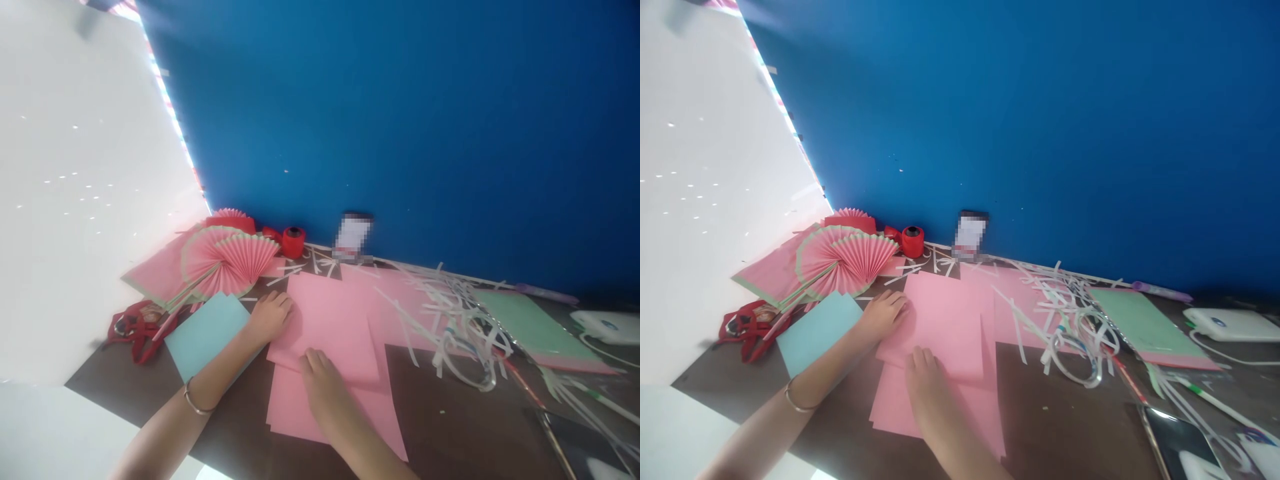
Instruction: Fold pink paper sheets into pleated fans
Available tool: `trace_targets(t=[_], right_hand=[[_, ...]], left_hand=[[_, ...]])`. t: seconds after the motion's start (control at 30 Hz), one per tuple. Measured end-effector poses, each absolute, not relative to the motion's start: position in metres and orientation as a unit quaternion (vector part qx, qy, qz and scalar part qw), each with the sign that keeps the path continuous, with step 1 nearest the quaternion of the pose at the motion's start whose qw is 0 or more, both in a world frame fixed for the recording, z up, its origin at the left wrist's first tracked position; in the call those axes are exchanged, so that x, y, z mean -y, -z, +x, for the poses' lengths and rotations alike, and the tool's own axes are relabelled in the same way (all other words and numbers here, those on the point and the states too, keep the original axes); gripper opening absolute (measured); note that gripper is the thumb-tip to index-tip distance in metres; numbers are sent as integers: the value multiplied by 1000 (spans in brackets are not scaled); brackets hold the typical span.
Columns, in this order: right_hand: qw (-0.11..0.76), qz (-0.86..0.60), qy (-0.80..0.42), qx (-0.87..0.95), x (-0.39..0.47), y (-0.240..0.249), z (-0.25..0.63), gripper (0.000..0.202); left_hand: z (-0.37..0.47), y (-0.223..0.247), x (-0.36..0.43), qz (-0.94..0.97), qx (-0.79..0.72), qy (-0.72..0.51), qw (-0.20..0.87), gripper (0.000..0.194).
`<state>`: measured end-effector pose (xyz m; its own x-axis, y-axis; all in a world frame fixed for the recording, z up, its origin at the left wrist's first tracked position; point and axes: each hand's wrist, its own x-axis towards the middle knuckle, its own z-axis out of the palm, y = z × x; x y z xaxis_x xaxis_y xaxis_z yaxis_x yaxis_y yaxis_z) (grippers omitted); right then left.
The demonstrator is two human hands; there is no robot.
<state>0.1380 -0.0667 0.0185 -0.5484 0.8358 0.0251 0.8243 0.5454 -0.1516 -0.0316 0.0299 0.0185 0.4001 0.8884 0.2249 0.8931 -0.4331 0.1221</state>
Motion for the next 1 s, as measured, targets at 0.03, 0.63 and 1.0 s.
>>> trace_targets(t=[0.03, 0.63, 1.0], right_hand=[[47, -474, -57, 877, 70, -16, 137, 39], [82, -531, -138, 832, 35, -23, 145, 59], [67, -481, -103, 868, 90, -9, 152, 67]], left_hand=[[-31, -20, -29, -837, 533, 128, 7, 19], [-17, -24, -12, -830, 544, 95, 80, 28], [-16, -24, -13, -825, 552, 69, 93, 37]])
